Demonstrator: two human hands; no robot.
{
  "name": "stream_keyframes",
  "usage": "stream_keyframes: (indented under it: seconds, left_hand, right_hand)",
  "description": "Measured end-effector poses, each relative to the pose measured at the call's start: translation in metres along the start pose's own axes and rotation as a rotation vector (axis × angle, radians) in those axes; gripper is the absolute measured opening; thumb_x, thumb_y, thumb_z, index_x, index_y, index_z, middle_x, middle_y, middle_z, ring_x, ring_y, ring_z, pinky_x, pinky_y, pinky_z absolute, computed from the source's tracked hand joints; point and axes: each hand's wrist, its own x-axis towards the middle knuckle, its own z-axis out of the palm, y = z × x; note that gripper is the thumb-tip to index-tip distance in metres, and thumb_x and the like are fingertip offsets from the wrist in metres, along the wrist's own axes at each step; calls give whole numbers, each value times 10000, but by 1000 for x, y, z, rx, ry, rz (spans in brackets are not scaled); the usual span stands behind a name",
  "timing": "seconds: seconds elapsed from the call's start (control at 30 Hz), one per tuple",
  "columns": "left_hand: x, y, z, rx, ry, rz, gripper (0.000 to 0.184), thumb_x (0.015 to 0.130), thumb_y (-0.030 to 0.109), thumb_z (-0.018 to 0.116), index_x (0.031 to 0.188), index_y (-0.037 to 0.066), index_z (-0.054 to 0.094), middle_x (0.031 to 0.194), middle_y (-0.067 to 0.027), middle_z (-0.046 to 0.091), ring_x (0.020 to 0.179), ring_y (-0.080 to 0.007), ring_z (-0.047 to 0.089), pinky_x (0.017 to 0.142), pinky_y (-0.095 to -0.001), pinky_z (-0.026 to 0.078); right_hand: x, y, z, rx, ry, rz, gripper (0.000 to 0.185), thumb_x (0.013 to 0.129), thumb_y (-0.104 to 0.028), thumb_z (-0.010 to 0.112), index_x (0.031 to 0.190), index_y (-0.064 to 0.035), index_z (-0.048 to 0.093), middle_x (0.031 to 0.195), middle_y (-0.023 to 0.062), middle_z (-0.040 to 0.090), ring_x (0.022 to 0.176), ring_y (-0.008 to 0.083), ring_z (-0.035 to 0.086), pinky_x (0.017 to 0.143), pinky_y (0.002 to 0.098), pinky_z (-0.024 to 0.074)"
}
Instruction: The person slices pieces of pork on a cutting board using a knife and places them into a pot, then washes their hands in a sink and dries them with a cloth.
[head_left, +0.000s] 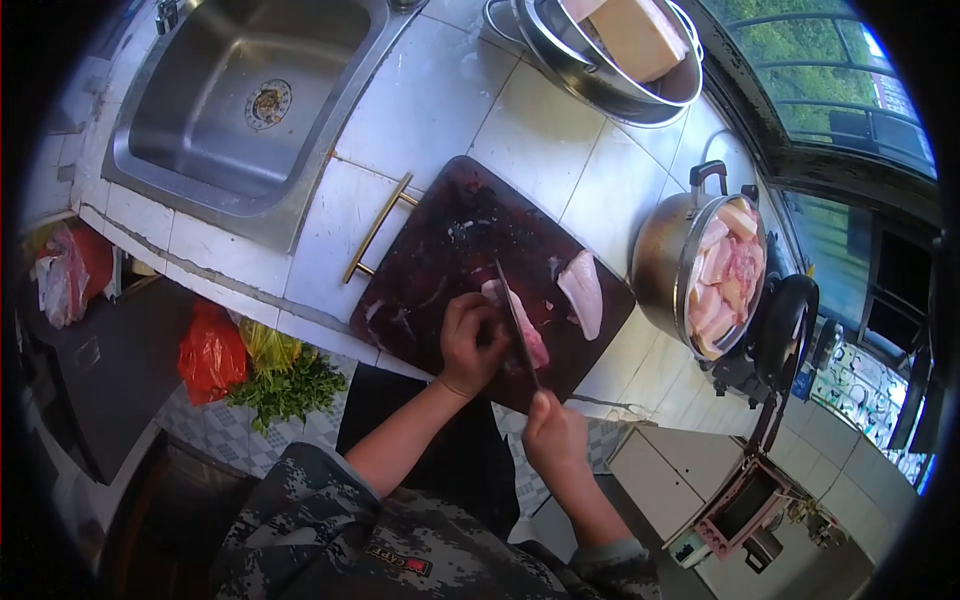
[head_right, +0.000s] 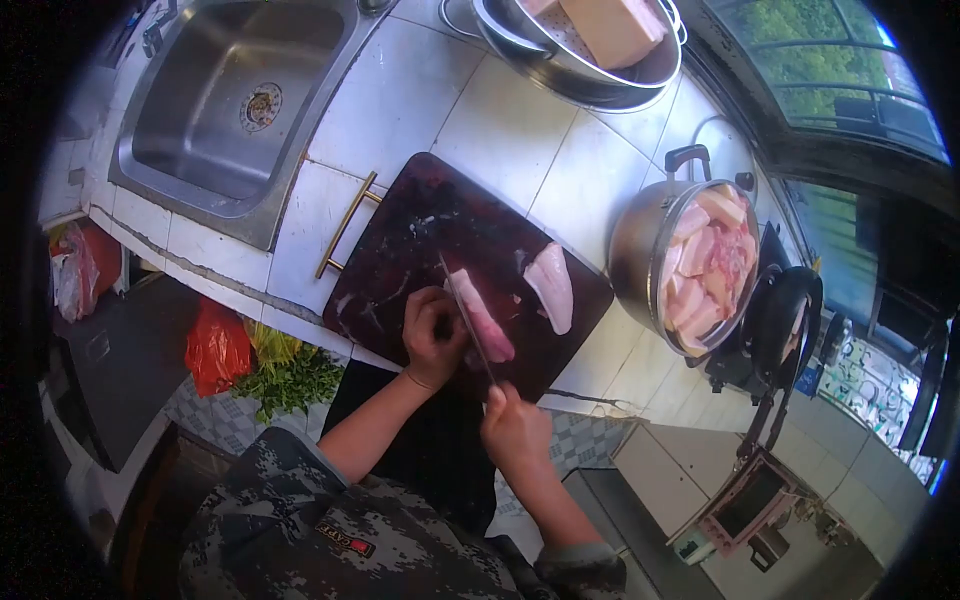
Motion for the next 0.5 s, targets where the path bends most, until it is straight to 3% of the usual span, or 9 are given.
stream_keyframes:
  seconds: [0.3, 0.5]
  left_hand:
    - [-4, 1, 1, -1, 5, -7, 225, 651, 62, 683, 842, 25, 569, 932, -133, 541, 829, -292, 556, 692, -353, 474]
    - [1, 1, 1, 22, 50, 23, 230, 631, 36, 673, 835, 32, 568, 911, -127, 540, 834, -292, 553, 715, -359, 468]
  right_hand:
    - [50, -24, -1, 4, 61, -96, 331, 927, -274, 361, 917, -33, 587, 579, 221, 559, 584, 440, 564, 544, 538, 434]
    - [-1, 4, 10, -47, -55, 72, 292, 911, -291, 410, 876, -55, 578, 618, 212, 594, 595, 416, 594, 574, 516, 469]
